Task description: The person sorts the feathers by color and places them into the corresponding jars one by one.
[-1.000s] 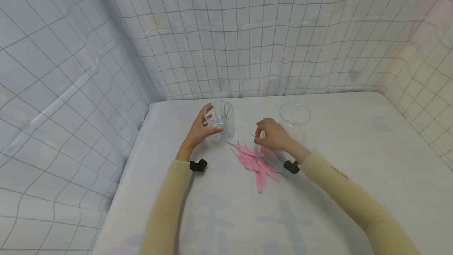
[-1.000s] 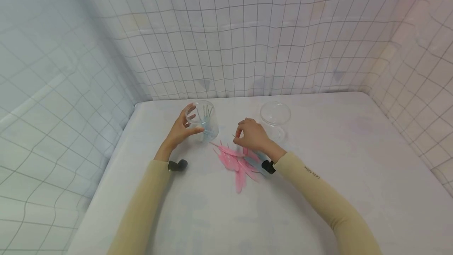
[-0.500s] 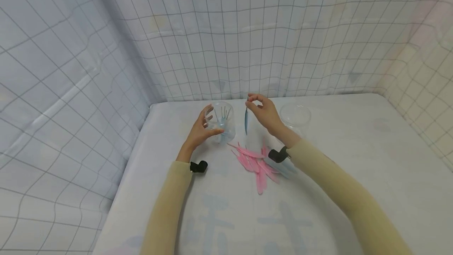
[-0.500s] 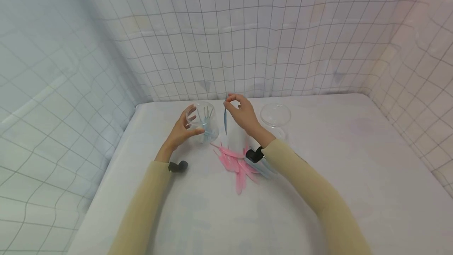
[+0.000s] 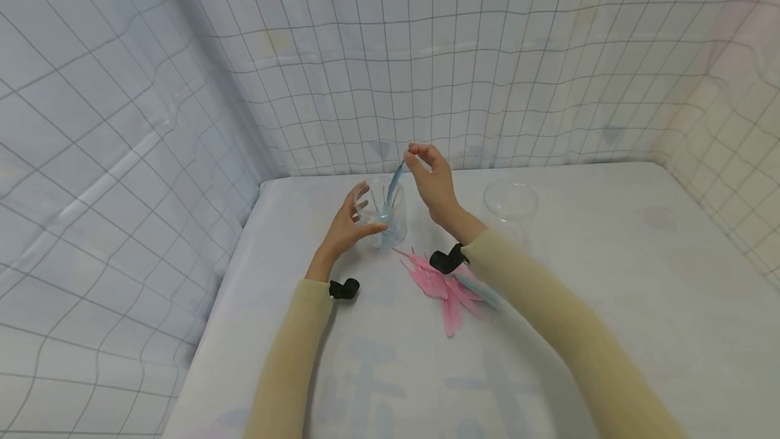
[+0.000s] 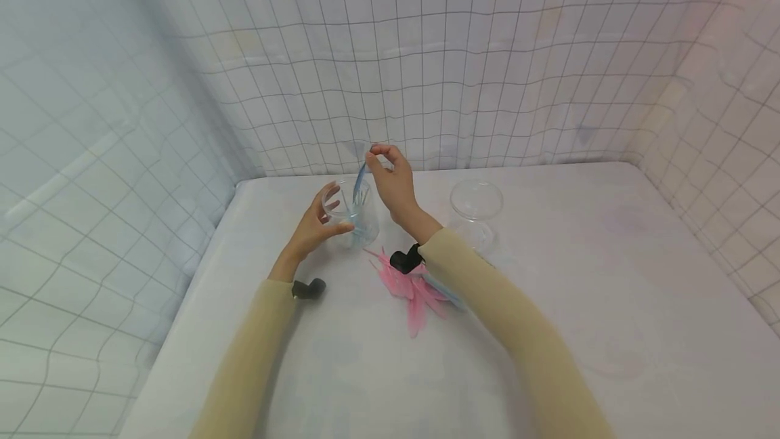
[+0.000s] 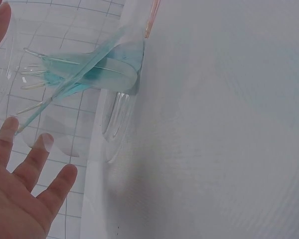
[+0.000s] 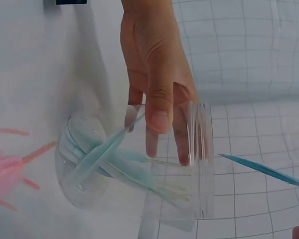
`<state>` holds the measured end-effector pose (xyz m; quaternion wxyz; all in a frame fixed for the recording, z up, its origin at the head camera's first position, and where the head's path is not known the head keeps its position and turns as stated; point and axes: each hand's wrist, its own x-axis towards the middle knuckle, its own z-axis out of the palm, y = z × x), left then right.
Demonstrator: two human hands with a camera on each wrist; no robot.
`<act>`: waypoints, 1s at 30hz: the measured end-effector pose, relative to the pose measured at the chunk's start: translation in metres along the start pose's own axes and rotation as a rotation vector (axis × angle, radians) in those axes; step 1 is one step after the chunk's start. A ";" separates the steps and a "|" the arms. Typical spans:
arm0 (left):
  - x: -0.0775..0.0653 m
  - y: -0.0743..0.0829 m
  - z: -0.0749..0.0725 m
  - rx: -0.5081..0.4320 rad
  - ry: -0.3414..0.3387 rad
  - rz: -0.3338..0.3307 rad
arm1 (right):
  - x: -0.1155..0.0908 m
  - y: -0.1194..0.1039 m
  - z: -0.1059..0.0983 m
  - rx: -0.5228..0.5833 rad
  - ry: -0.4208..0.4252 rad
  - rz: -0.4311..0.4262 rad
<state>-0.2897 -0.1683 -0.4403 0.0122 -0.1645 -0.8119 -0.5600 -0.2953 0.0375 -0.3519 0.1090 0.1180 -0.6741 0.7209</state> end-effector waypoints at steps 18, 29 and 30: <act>0.001 -0.002 -0.001 0.025 0.003 -0.013 | -0.010 0.025 -0.011 -0.300 -0.140 0.221; -0.007 0.017 -0.002 0.031 -0.016 0.008 | -0.026 0.032 -0.065 -0.493 -0.357 0.185; -0.007 0.017 -0.002 0.028 -0.016 0.009 | -0.028 0.033 -0.070 -0.517 -0.383 0.179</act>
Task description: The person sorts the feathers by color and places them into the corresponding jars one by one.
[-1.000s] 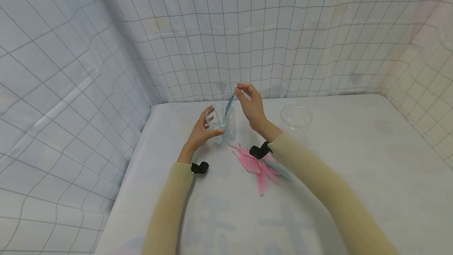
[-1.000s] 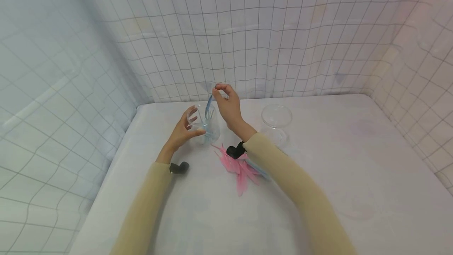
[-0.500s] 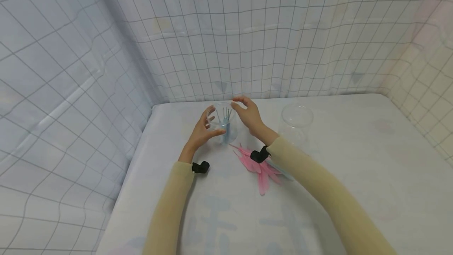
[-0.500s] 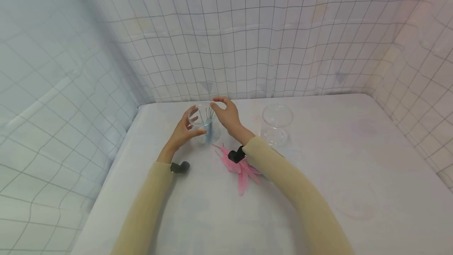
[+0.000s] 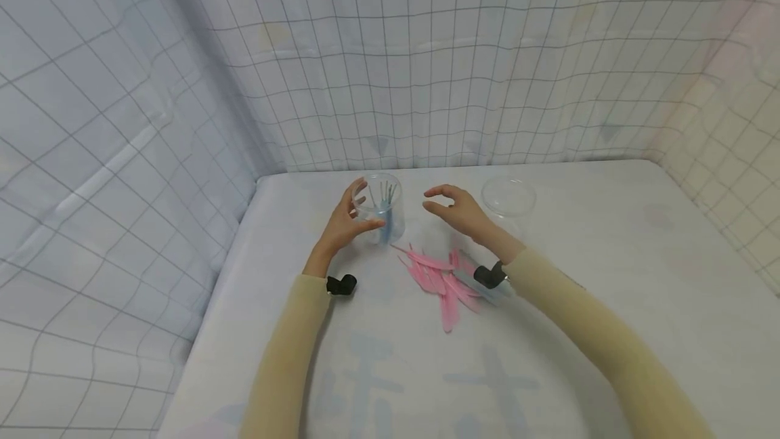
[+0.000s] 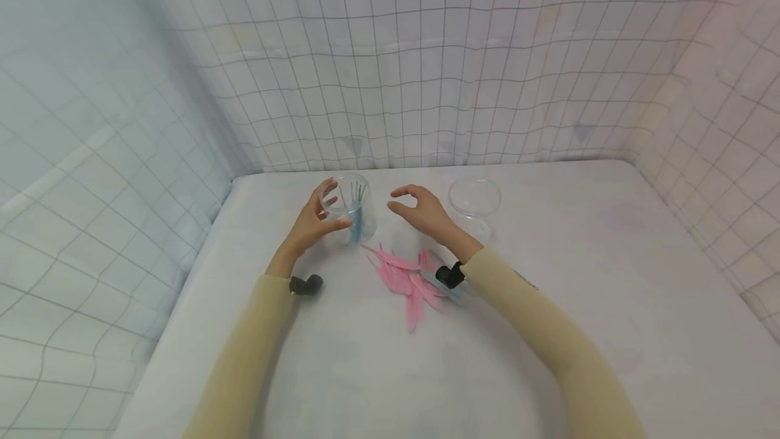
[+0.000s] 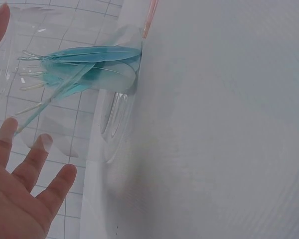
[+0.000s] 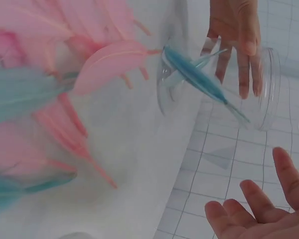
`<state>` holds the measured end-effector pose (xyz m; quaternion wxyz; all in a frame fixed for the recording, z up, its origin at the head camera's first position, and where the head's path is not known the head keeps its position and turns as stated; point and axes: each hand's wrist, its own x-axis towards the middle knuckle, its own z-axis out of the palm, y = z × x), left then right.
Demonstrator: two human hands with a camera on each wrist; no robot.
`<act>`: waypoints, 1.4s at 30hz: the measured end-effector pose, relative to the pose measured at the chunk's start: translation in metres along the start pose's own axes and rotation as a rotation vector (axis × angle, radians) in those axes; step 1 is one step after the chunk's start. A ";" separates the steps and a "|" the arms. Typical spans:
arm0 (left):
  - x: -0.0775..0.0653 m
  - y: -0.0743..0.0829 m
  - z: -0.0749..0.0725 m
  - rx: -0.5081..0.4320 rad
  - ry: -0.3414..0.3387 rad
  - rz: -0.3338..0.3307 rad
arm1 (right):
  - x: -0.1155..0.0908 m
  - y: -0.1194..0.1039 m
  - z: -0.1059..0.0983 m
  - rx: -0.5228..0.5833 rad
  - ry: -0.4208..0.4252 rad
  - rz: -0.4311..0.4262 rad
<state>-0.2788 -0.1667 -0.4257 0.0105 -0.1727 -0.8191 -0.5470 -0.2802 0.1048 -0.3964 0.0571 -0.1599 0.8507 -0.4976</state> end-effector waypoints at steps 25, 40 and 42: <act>0.001 0.000 -0.001 -0.006 -0.005 -0.003 | -0.048 0.047 0.001 -1.259 -0.100 -0.457; 0.002 0.000 0.000 -0.012 -0.004 -0.003 | -0.044 0.042 0.010 -1.462 -0.076 -0.422; 0.002 0.000 0.001 -0.013 -0.003 -0.007 | -0.044 0.042 0.011 -1.460 -0.087 -0.406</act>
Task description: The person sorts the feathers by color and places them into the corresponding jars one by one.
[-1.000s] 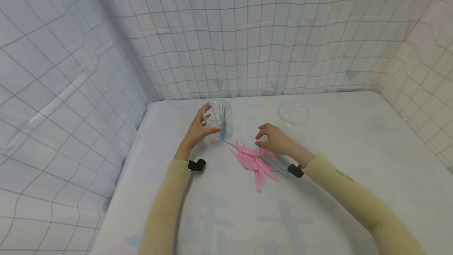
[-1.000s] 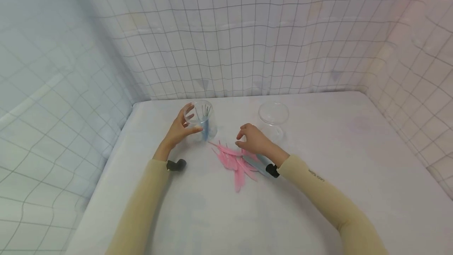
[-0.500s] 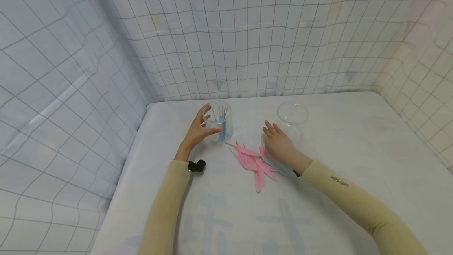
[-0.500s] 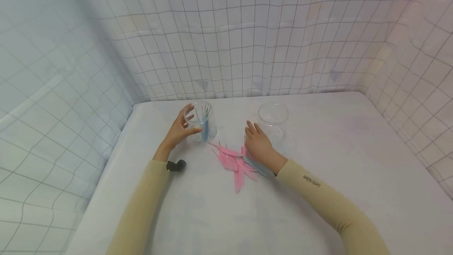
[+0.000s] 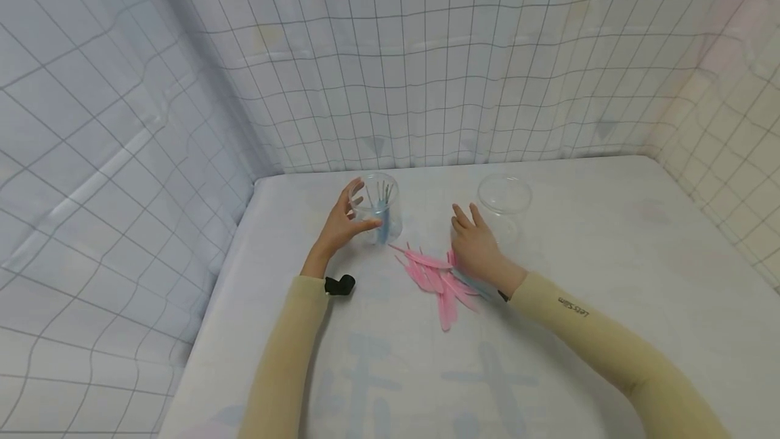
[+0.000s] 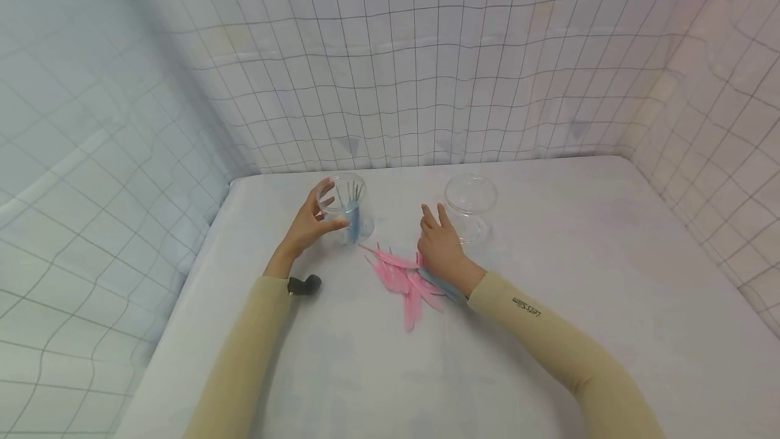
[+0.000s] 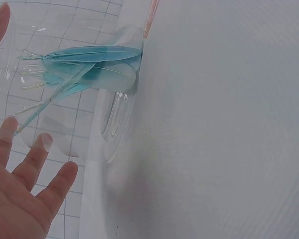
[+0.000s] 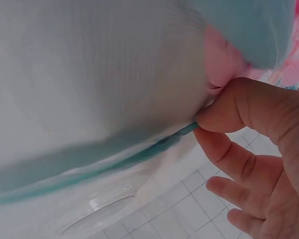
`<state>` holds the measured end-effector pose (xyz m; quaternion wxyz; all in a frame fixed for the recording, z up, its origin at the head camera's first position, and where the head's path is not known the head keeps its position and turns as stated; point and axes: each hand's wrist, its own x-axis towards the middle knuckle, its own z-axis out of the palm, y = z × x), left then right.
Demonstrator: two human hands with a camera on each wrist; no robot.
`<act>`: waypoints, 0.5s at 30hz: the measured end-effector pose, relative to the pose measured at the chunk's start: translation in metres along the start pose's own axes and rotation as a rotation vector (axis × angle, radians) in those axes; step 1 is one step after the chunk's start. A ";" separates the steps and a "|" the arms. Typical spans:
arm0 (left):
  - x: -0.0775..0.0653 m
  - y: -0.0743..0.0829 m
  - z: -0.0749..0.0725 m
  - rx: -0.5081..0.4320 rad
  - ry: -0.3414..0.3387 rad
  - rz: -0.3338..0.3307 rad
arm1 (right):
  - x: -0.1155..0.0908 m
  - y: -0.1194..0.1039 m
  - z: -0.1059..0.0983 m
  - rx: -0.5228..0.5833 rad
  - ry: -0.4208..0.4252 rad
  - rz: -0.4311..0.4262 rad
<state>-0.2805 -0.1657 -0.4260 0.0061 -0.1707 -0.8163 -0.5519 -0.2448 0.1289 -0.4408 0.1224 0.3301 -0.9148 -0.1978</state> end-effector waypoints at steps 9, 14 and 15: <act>0.000 -0.001 0.000 0.002 -0.001 -0.005 | 0.003 -0.002 -0.006 0.110 -0.016 0.021; 0.000 -0.001 -0.001 -0.010 -0.002 0.005 | 0.005 -0.001 -0.017 0.243 0.054 0.055; 0.000 -0.001 0.000 -0.012 -0.002 0.006 | 0.005 0.000 -0.020 0.273 0.074 0.058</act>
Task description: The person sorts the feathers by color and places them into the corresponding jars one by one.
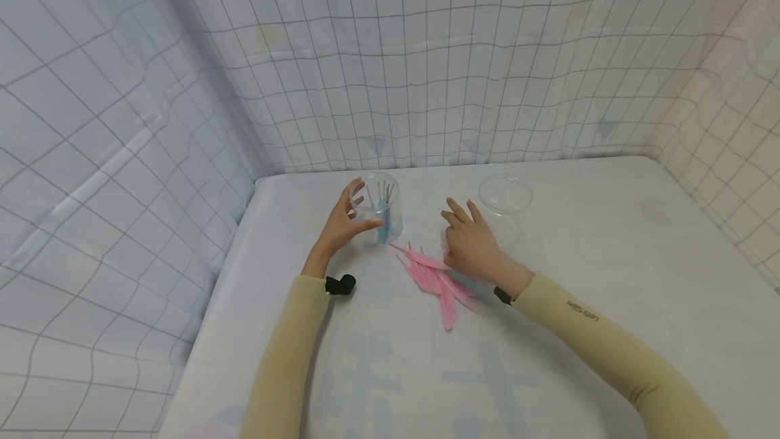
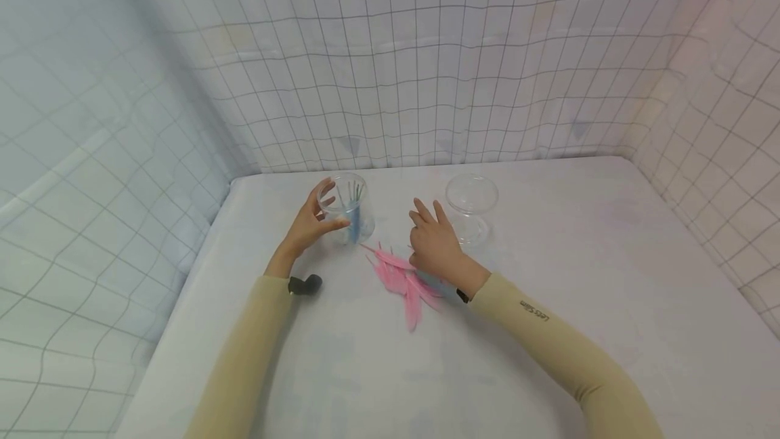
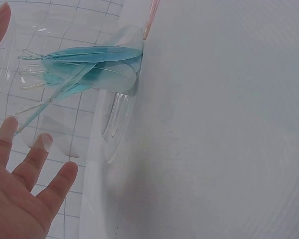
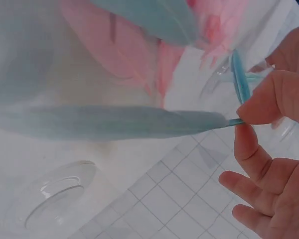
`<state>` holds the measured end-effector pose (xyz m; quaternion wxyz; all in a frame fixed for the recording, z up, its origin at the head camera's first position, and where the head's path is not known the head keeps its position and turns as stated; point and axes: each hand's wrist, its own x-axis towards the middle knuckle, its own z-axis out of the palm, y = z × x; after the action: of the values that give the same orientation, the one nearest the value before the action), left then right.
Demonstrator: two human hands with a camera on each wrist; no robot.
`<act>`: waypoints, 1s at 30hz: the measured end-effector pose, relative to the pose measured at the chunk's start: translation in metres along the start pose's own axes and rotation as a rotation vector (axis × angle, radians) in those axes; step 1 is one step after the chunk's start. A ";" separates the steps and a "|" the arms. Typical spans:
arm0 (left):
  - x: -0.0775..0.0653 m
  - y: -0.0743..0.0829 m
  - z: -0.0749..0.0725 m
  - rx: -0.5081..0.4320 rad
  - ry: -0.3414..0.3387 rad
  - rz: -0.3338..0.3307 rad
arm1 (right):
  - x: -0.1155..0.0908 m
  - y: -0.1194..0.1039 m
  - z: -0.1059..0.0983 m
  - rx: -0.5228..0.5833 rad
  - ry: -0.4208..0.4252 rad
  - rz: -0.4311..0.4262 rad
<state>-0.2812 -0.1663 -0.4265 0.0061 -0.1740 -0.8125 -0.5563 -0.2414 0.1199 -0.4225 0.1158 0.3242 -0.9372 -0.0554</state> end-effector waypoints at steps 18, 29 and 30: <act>0.003 -0.008 -0.002 0.005 0.011 0.006 | 0.042 0.014 -0.044 0.823 0.270 0.086; 0.011 -0.036 0.002 0.006 0.037 -0.016 | 0.099 -0.010 -0.065 1.168 0.565 0.330; 0.011 -0.036 0.002 0.003 0.037 -0.015 | 0.103 -0.012 -0.063 1.161 0.598 0.333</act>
<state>-0.3018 -0.1727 -0.4580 0.0173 -0.1574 -0.8144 -0.5583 -0.2971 0.0444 -0.3454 0.1845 0.1865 -0.7801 0.5680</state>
